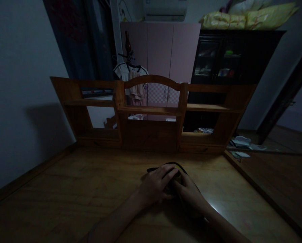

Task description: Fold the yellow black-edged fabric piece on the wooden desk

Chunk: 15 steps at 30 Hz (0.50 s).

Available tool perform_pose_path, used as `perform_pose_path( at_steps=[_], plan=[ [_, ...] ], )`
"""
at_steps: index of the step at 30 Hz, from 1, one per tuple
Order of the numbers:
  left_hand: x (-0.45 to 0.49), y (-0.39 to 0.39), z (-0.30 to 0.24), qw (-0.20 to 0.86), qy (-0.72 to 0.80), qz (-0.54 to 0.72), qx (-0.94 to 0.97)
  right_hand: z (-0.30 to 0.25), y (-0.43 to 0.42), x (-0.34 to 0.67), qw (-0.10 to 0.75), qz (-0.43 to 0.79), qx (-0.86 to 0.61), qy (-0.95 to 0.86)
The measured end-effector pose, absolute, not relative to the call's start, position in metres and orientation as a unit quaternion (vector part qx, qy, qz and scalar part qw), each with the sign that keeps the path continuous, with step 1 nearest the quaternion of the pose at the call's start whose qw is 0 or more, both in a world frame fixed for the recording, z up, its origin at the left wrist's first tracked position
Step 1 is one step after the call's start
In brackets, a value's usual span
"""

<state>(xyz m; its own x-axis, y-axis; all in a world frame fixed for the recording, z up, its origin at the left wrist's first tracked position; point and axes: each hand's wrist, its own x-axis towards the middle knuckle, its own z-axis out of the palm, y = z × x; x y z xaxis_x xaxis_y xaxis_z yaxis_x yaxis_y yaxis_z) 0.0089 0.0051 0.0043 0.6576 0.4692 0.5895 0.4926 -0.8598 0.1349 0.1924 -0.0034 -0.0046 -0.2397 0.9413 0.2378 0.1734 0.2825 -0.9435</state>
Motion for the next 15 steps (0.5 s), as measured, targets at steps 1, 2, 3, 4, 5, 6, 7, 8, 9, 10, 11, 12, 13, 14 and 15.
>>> perform_pose_path(
  at_steps=[1,2,3,4,5,6,7,8,9,10,11,12,13,14,15],
  plan=[
    [0.0089,0.0051,0.0046,0.007,-0.265,-0.314,-0.912,-0.0060,-0.0028,0.1929,0.452,0.421,-0.427,-0.661],
    [0.0088,0.0052,0.0047,-0.004,-0.262,-0.310,-0.914,-0.0077,-0.0022,0.1934,0.451,0.415,-0.435,-0.660],
    [0.0086,0.0057,0.0045,-0.013,-0.257,-0.305,-0.917,-0.0095,-0.0016,0.1940,0.447,0.410,-0.444,-0.659],
    [0.0085,0.0064,0.0041,-0.022,-0.251,-0.301,-0.920,-0.0114,-0.0009,0.1947,0.440,0.406,-0.454,-0.660],
    [0.0083,0.0073,0.0034,-0.031,-0.246,-0.296,-0.922,-0.0131,-0.0002,0.1955,0.434,0.399,-0.464,-0.661],
    [0.0082,0.0084,0.0025,-0.040,-0.241,-0.291,-0.925,-0.0145,0.0006,0.1962,0.430,0.390,-0.476,-0.661],
    [0.0080,0.0095,0.0017,-0.050,-0.238,-0.285,-0.927,-0.0154,0.0014,0.1970,0.428,0.379,-0.487,-0.660],
    [0.0079,0.0105,0.0010,-0.059,-0.236,-0.279,-0.929,-0.0157,0.0023,0.1978,0.426,0.370,-0.496,-0.660],
    [0.0077,0.0112,0.0005,-0.068,-0.235,-0.274,-0.930,-0.0154,0.0031,0.1985,0.425,0.361,-0.500,-0.662],
    [0.0075,0.0117,0.0002,-0.075,-0.234,-0.271,-0.931,-0.0145,0.0039,0.1992,0.422,0.357,-0.497,-0.669],
    [0.0073,0.0118,0.0003,-0.081,-0.234,-0.270,-0.930,-0.0132,0.0047,0.1998,0.420,0.353,-0.492,-0.677],
    [0.0071,0.0117,0.0006,-0.084,-0.235,-0.269,-0.930,-0.0118,0.0053,0.2003,0.417,0.350,-0.484,-0.685],
    [0.0068,0.0113,0.0011,-0.086,-0.237,-0.269,-0.930,-0.0103,0.0058,0.2007,0.417,0.347,-0.477,-0.691],
    [0.0066,0.0107,0.0015,-0.087,-0.239,-0.269,-0.929,-0.0090,0.0062,0.2010,0.420,0.343,-0.473,-0.694],
    [0.0063,0.0102,0.0018,-0.086,-0.243,-0.268,-0.928,-0.0079,0.0066,0.2013,0.422,0.340,-0.472,-0.695]
  ],
)
